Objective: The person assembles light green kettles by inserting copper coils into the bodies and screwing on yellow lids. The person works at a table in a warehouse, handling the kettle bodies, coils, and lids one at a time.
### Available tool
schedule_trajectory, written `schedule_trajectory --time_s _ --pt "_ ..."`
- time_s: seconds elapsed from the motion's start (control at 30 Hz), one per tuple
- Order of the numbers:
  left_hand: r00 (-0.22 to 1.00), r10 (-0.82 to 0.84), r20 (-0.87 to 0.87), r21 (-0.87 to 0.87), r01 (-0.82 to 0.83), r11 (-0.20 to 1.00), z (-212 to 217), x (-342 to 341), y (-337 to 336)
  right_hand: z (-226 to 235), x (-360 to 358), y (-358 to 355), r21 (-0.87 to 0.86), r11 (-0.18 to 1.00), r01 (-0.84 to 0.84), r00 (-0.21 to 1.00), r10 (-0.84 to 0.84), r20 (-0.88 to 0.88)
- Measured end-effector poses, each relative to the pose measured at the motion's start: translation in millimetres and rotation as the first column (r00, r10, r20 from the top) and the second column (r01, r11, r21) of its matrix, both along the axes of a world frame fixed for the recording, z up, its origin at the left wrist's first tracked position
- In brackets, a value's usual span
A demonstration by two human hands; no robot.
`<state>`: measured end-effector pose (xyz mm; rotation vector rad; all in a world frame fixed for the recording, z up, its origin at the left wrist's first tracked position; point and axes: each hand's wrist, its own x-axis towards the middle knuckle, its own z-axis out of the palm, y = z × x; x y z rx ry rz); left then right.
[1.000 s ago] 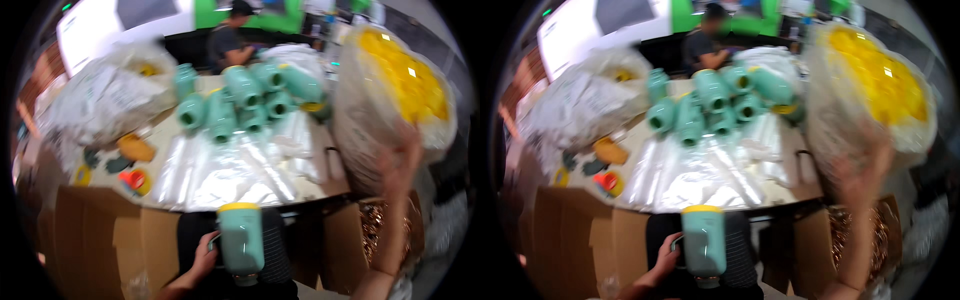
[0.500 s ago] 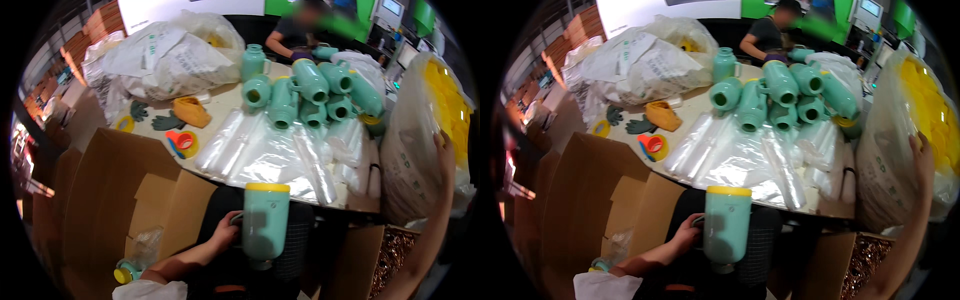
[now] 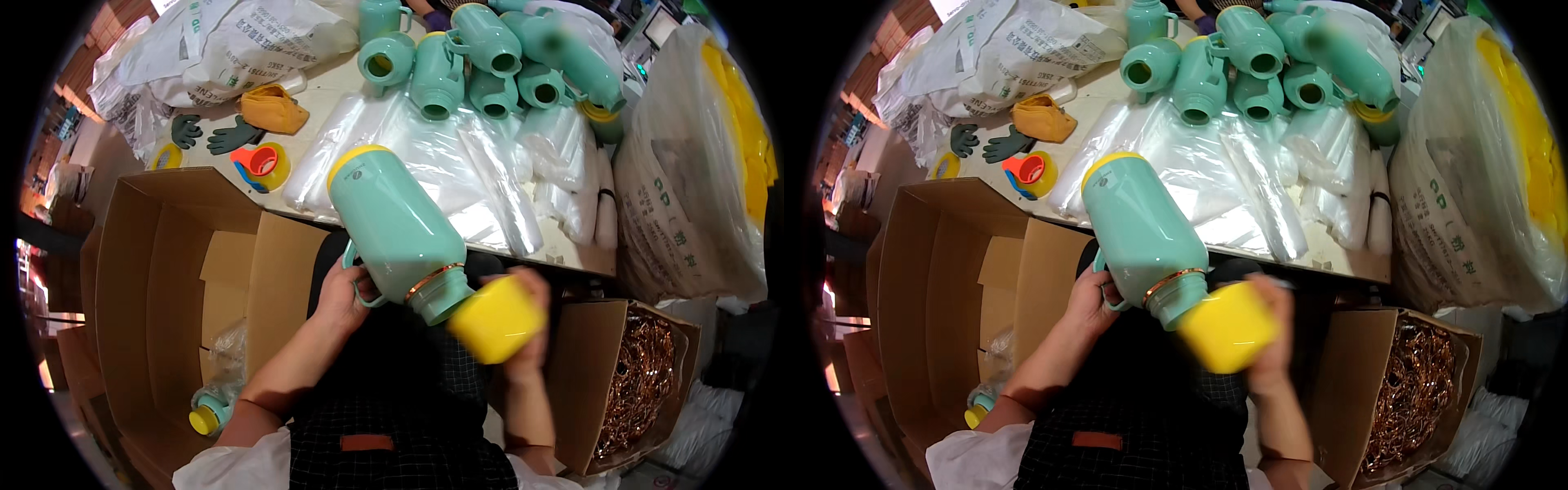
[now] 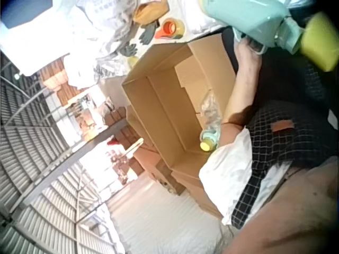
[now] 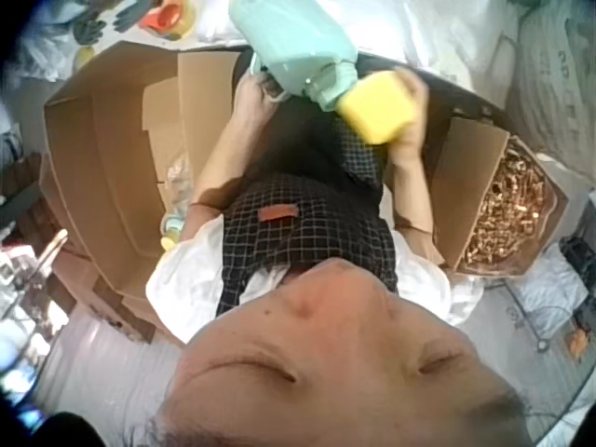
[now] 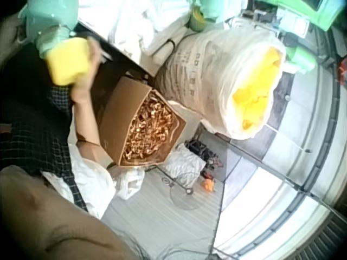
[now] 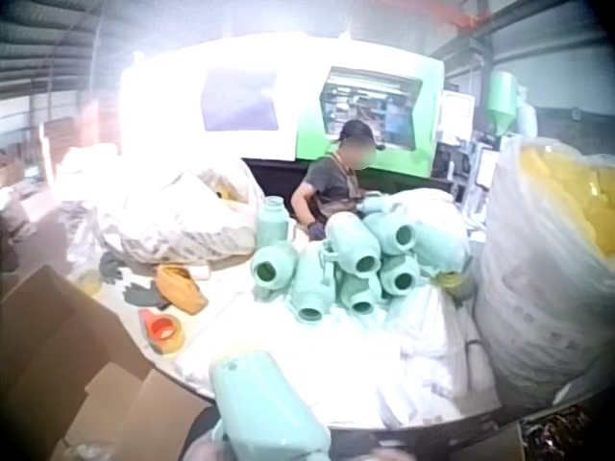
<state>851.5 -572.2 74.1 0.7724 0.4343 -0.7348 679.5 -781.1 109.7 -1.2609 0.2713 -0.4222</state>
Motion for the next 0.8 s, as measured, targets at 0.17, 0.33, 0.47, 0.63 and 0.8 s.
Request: schedule_trajectory --time_s 0.17,0.33,0.47,0.63,0.8 --pt "0.956 -0.197 0.218 0.127 0.172 0.977 1.9 6.7 38.2 -38.6 -18.1 42.3 -0.236 0.963 -0.132 0.981 0.094 -0.168" --pt "0.089 -0.860 0.503 0.859 0.054 0.509 -2.3 -16.8 63.0 -53.7 -28.2 5.3 -0.274 0.957 0.095 0.960 -0.161 -0.231" --pt "-0.012 -0.833 0.553 0.812 0.234 0.535 8.8 -34.8 33.2 -42.2 1.2 -37.0 0.001 0.969 -0.248 0.955 0.244 -0.167" --pt "0.137 -0.697 0.704 0.710 -0.131 0.692 1.2 51.1 -43.3 -28.2 8.2 -44.2 -0.241 0.924 -0.298 0.939 0.238 -0.249" --pt "-0.180 -0.830 0.528 0.735 -0.394 0.553 -97.1 120.2 -109.3 -10.0 29.8 -51.5 -0.441 0.832 -0.335 0.924 0.199 -0.327"
